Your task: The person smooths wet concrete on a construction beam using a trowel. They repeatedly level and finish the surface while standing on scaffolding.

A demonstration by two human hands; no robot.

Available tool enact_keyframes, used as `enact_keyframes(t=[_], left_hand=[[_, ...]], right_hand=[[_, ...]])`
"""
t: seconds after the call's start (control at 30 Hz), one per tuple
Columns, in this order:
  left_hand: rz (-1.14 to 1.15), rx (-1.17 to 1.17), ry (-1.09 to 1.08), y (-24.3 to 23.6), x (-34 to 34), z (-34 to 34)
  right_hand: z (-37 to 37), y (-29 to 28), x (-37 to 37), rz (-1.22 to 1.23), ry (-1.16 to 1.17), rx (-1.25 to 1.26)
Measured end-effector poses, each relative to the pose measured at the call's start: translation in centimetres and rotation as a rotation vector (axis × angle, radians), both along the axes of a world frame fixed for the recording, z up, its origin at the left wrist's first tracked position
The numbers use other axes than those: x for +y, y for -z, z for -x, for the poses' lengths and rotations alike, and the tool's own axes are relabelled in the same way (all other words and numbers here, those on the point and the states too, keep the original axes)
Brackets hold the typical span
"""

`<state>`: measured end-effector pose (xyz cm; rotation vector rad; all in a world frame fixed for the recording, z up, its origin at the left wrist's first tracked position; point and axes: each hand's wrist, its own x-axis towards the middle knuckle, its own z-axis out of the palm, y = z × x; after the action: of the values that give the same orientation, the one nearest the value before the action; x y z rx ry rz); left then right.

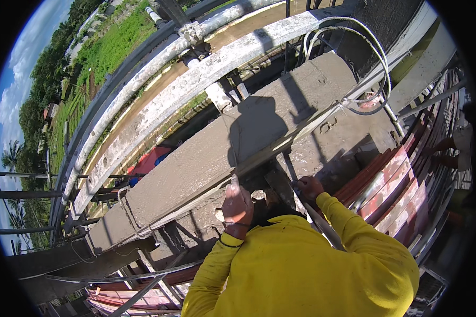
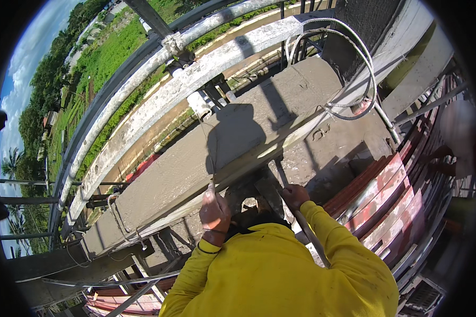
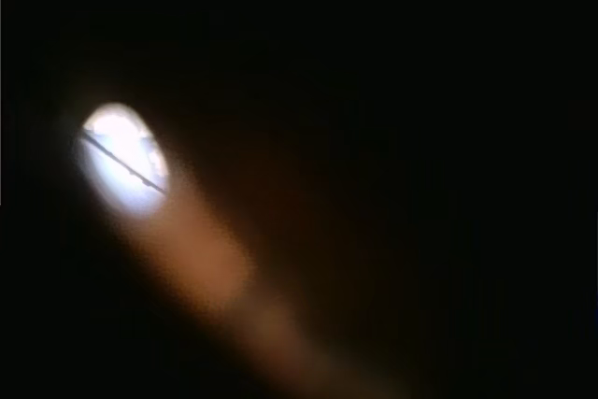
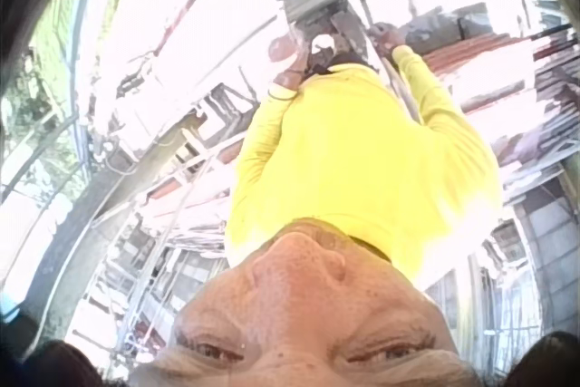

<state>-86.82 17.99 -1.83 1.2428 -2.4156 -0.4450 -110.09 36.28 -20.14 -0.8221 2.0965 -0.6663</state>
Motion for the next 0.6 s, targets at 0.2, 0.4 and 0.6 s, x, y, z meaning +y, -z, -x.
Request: enact_keyframes(t=[0.2,0.4,0.6], left_hand=[[-0.052,0.048,0.072,-0.4,0.3,3.4],[-0.049,0.078,-0.018,-1.5,-0.1,1.6],[-0.033,0.061,-0.214,-1.5,-0.1,-3.9]], right_hand=[[0.8,0.3,1.1,-0.040,-0.004,0.023],[1.7,1.4,2.0,0.007,-0.049,0.084],[0.3,-3.3,-1.1,0.046,-0.146,0.049]])
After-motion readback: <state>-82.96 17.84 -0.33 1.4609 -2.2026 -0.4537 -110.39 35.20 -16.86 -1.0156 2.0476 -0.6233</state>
